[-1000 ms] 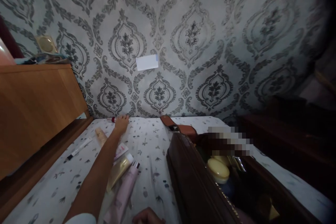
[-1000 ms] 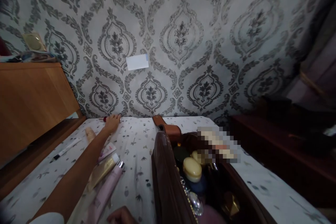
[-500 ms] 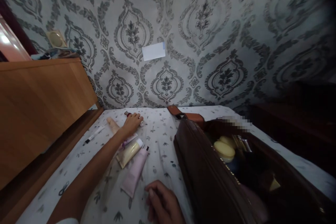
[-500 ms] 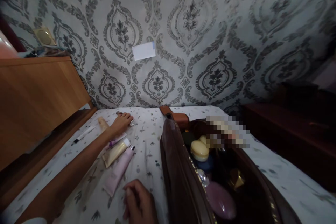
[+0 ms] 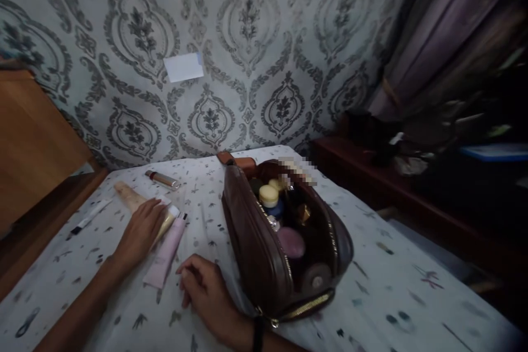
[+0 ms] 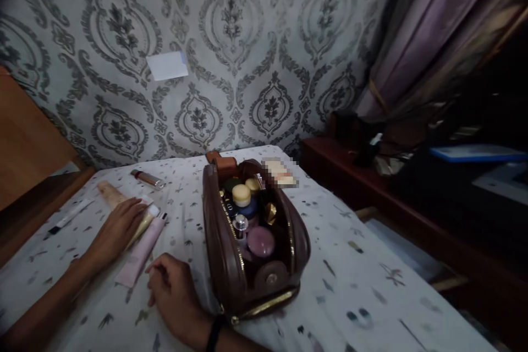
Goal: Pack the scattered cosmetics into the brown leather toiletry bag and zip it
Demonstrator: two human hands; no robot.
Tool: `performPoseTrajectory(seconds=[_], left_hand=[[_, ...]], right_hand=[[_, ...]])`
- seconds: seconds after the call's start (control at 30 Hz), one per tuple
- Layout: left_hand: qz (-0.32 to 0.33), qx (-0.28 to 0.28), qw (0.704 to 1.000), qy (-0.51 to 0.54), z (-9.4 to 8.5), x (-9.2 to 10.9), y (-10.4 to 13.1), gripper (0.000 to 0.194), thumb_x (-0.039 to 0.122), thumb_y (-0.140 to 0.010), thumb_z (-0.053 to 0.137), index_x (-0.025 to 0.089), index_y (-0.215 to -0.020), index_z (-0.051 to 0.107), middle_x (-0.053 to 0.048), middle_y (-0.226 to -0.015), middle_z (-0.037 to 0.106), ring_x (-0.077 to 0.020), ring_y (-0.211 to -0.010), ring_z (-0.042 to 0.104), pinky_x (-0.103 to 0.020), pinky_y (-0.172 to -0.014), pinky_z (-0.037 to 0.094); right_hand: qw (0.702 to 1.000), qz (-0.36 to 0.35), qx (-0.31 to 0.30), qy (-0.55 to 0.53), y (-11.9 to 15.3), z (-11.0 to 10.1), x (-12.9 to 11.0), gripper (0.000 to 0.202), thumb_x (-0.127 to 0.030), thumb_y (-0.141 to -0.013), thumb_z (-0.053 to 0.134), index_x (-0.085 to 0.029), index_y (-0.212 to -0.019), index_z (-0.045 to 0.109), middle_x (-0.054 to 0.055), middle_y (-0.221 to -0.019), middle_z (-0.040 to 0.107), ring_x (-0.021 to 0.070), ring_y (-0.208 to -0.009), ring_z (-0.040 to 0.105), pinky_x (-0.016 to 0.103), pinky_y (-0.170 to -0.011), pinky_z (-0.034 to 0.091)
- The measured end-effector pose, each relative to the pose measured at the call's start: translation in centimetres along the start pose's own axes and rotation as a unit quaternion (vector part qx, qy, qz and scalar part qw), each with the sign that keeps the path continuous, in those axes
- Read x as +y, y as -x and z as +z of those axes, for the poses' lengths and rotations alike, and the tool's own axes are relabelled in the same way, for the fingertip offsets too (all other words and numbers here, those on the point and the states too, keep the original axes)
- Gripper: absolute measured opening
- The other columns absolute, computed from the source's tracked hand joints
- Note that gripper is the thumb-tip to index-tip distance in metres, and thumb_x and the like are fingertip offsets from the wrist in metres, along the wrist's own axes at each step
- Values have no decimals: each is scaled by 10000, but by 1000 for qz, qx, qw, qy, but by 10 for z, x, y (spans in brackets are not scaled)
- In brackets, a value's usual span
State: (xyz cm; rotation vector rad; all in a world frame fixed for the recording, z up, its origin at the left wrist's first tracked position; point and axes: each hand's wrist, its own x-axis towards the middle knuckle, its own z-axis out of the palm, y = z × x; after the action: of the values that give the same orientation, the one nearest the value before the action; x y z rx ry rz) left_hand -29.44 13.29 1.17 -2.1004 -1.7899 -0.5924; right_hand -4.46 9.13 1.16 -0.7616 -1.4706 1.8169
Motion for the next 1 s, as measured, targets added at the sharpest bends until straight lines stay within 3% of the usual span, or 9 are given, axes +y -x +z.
performPoseTrajectory(seconds=[0.2,0.4,0.73,1.0], left_hand=[[-38,7,999,-20,-15,13,32,323,399,-984,397,200,-1125,609,-139,-1146,645,-326,-1115,560,-515,-996,468],[-168,-46,984,48,-27,28,46,357,376,-960,468,213,-1268,544,-99,-1186,627,-258,-1111,588,-426,-983,492],[-216,-65,972,70,-31,32,47,449,339,-873,589,210,-1301,546,-111,-1238,625,-297,-1163,578,-449,-1006,462],[-259,-69,956,120,-38,37,44,473,277,-818,594,184,-1279,552,-105,-1178,617,-276,-1082,607,-407,-918,493]], right_hand=[[1000,-19,-3,13,0,-2,-1,211,-370,-896,503,-194,-783,531,-42,-685,521,73,-513,487,182,-481,330],[999,-39,-18,32,-4,-4,6,246,-411,-895,473,-190,-821,551,-32,-661,514,98,-526,484,203,-465,325],[997,-43,-31,62,-8,-4,12,311,-469,-878,451,-181,-859,568,-13,-679,523,109,-501,480,220,-426,298],[997,-42,-29,51,-10,-4,18,348,-520,-860,483,-185,-862,579,-20,-660,508,111,-494,454,224,-424,290]])
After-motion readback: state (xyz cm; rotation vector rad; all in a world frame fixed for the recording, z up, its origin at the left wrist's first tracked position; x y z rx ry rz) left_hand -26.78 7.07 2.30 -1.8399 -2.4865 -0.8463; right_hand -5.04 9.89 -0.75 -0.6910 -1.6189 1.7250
